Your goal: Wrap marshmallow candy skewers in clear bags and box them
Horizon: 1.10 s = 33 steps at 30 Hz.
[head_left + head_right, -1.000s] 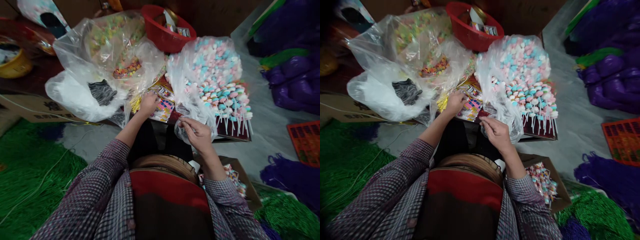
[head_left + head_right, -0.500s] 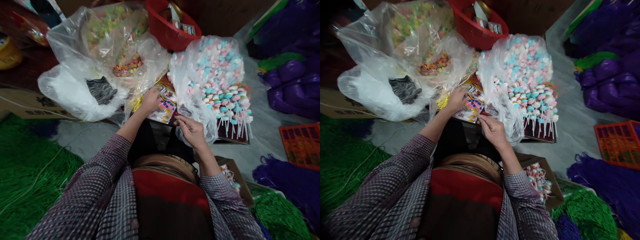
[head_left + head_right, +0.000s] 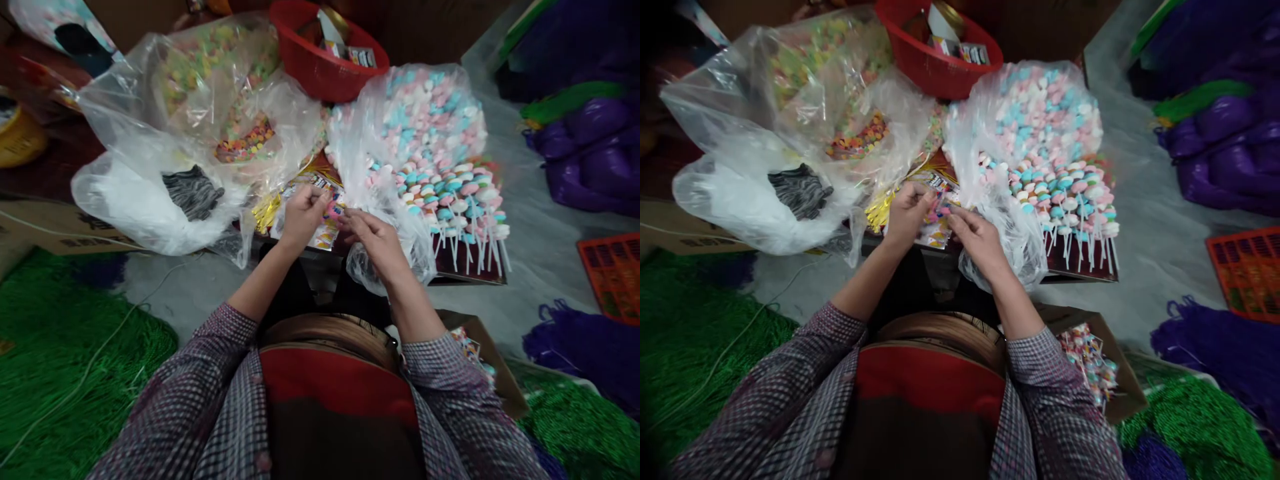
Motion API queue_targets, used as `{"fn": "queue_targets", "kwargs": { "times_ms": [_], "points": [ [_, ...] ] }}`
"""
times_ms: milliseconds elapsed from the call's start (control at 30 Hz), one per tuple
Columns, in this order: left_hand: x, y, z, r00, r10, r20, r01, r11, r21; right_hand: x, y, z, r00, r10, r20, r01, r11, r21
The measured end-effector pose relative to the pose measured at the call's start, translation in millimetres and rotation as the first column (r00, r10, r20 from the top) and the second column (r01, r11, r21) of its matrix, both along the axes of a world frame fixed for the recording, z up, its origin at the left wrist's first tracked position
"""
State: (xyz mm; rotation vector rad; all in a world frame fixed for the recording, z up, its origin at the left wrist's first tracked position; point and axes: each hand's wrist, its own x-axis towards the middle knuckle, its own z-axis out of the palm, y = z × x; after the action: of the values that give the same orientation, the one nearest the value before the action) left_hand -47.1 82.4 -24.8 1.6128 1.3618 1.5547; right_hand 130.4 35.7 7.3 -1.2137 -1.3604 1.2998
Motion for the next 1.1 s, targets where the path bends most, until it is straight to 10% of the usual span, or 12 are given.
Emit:
{"fn": "queue_targets", "kwargs": {
  "times_ms": [200,300,467,700,933,1100],
  "points": [
    [22,-24,-0.5,0.997,-0.016,-0.082,0.03,0.985,0.173,-20,0,-0.8,0.983,-0.084,-0.161,0.078,0.996,-0.042],
    [15,-28,8.6,0.975,-0.218,-0.042,0.219,0.975,0.03,-12,-3,-0.8,0.974,-0.086,-0.209,0.067,0.993,-0.092],
    [2,-36,29.1,0.838,-0.521,0.161,0.546,0.796,-0.262,10,-7,10.0,0.998,-0.047,-0.051,0.049,0.998,0.032],
    [3,-48,26.9,0.872,-0.454,0.185,0.489,0.786,-0.378,28,-15,5.8,0.967,-0.162,0.196,0.131,0.979,0.159],
    [12,-48,26.7,0.853,-0.505,-0.135,0.447,0.839,-0.311,26,-17,-9.6,0.998,-0.03,-0.048,0.03,1.0,0.008],
    [17,-50,24.8,0.835,-0.55,-0.012,0.51,0.781,-0.359,23,-19,-13.3,0.982,-0.189,-0.009,0.189,0.981,0.031]
  ]
}}
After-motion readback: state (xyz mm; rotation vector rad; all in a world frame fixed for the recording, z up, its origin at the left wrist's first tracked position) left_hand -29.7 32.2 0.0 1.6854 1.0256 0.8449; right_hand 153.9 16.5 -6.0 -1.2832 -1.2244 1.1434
